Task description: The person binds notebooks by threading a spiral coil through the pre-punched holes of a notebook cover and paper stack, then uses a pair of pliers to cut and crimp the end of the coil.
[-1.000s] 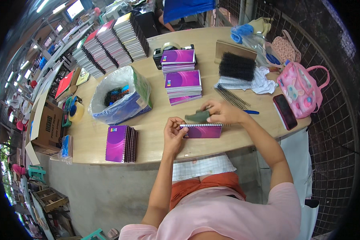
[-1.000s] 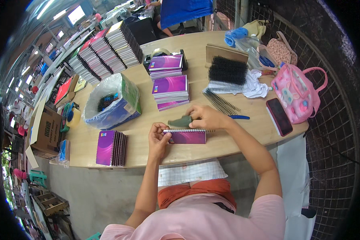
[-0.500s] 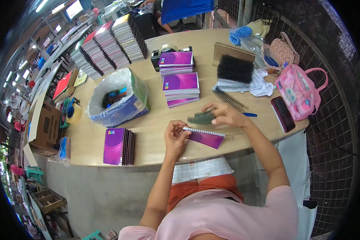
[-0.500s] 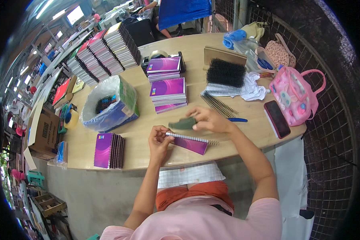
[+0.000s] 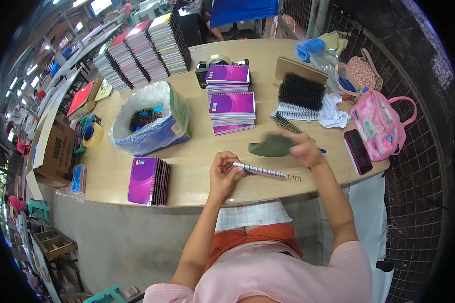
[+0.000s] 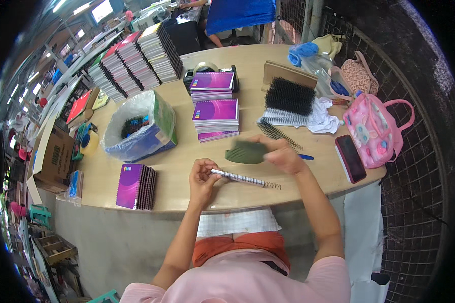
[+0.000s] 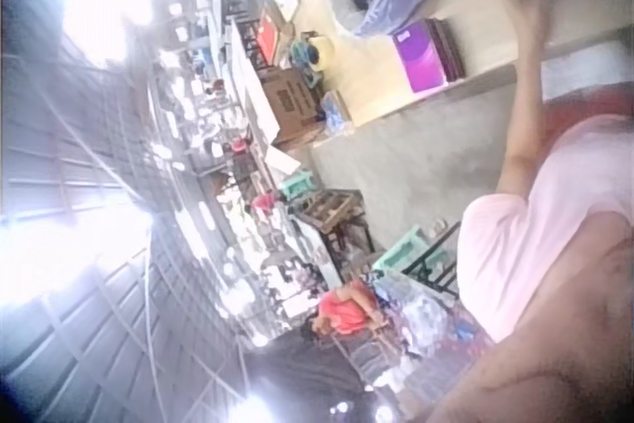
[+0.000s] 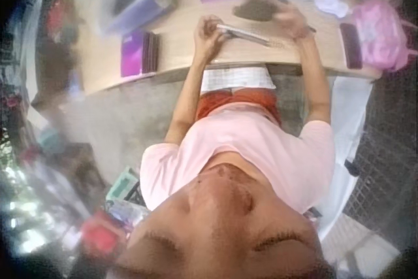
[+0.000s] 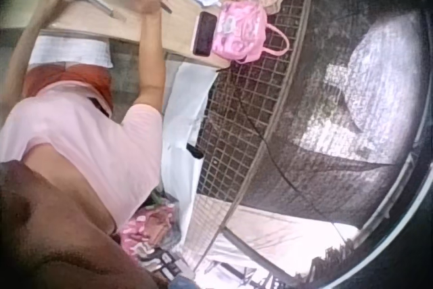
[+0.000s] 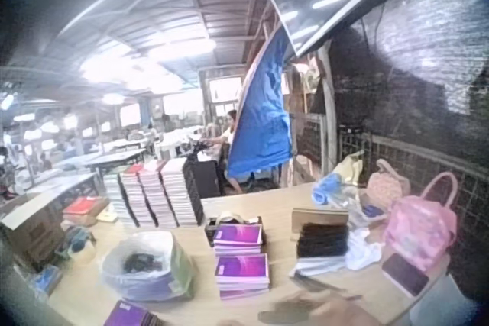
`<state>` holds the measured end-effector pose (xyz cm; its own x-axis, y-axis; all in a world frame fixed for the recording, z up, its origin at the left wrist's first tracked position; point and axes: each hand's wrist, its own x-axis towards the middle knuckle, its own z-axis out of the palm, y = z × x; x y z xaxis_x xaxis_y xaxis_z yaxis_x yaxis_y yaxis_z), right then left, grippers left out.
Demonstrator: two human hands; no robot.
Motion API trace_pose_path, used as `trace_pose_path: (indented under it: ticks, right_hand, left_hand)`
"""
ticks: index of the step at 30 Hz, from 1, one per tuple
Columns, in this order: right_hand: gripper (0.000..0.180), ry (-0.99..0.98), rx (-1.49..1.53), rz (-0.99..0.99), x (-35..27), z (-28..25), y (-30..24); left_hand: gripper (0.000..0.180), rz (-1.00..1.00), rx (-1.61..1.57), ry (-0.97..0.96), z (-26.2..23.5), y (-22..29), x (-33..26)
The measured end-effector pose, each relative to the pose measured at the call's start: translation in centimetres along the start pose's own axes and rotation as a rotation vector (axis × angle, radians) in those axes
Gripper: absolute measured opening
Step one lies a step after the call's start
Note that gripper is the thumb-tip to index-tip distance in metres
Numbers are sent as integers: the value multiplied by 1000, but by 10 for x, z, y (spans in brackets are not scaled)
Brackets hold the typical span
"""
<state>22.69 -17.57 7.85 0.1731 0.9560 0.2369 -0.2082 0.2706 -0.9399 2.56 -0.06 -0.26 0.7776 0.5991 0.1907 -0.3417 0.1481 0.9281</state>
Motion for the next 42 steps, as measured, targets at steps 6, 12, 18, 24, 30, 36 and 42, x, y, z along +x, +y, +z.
trace_pose_path:
  ticks: [6, 12, 18, 24, 30, 36, 42]
  right_hand:
    - [47, -115, 427, -101, -1, 3, -1]
    - [44, -63, 54, -18, 2, -6, 9]
    - [40, -36, -890, 86, 5, -9, 11]
    - [55, -45, 592, -179, 2, 3, -12]
    - [43, -94, -327, 54, -1, -14, 11]
    - [60, 65, -1051, -16, -2, -19, 23]
    - [24, 57, -668, 55, -64, 99, 4]
  left_hand:
    - [43, 9, -2, 1, -3, 0, 4]
    - [44, 10, -1, -25, -1, 1, 1]
    - [44, 7, -29, -28, -2, -1, 1]
    - [46, 37, 11, -31, -2, -2, 0]
    - [45, 37, 29, -36, 4, 0, 1]
    - [44, -2, 58, 53, 9, 5, 10]
    - [45, 78, 82, 127, -19, 0, 3]
